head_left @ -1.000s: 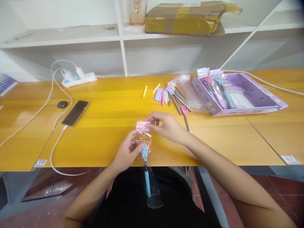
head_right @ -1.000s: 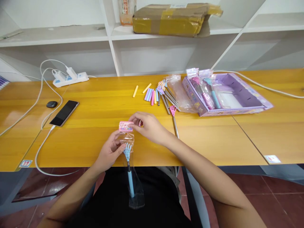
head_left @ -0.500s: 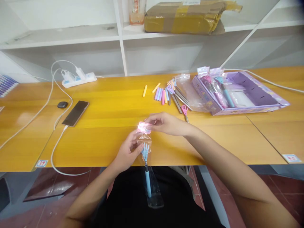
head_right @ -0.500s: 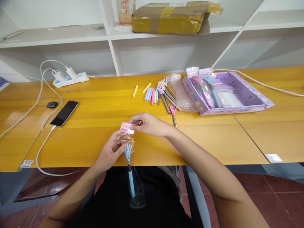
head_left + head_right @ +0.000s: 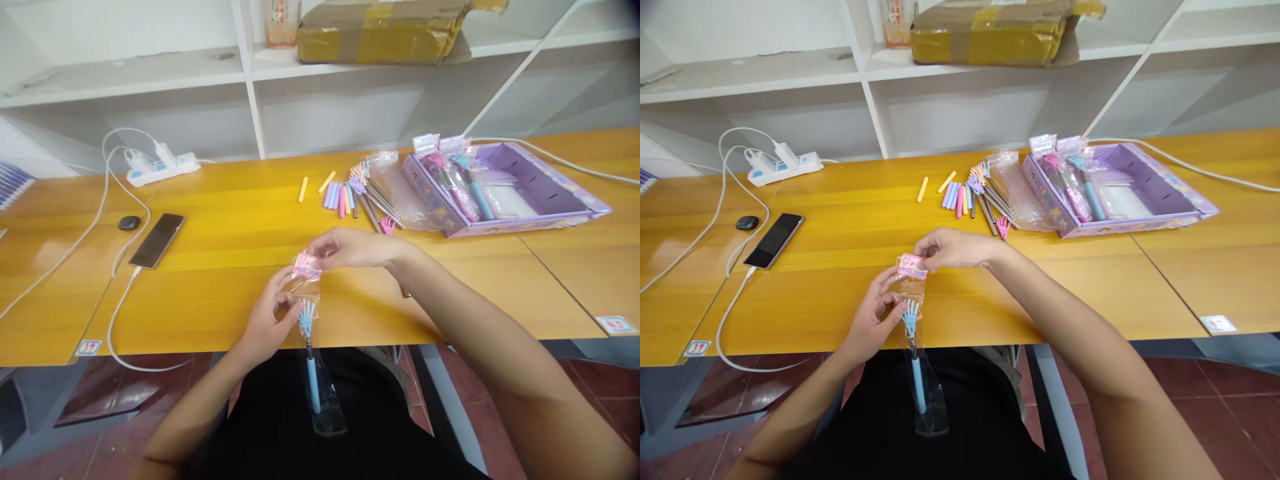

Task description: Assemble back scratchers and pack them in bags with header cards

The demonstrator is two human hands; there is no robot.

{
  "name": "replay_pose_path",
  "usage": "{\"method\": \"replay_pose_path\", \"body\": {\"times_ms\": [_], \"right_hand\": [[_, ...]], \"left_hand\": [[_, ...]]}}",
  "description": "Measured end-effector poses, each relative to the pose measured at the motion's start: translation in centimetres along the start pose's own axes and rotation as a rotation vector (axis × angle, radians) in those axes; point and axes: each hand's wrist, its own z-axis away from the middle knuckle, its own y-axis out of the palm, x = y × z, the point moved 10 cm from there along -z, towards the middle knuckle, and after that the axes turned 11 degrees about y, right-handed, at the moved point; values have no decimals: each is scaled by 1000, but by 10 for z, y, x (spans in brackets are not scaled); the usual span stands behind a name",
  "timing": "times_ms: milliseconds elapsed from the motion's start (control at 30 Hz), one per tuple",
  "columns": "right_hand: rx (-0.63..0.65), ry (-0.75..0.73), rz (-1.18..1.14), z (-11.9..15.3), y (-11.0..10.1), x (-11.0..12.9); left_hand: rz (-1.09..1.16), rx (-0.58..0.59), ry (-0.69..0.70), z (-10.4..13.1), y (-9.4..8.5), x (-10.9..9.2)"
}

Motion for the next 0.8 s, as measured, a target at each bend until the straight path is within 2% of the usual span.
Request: {"method": "replay_pose_path", "body": {"times_ms": [200, 800], "right_hand": [[64, 30, 38, -2, 8, 4], [-106, -34, 15, 4, 2, 11]], "left_hand": [[-42, 17, 14, 0, 0, 0], [12, -23, 44, -3, 0, -9]]}}
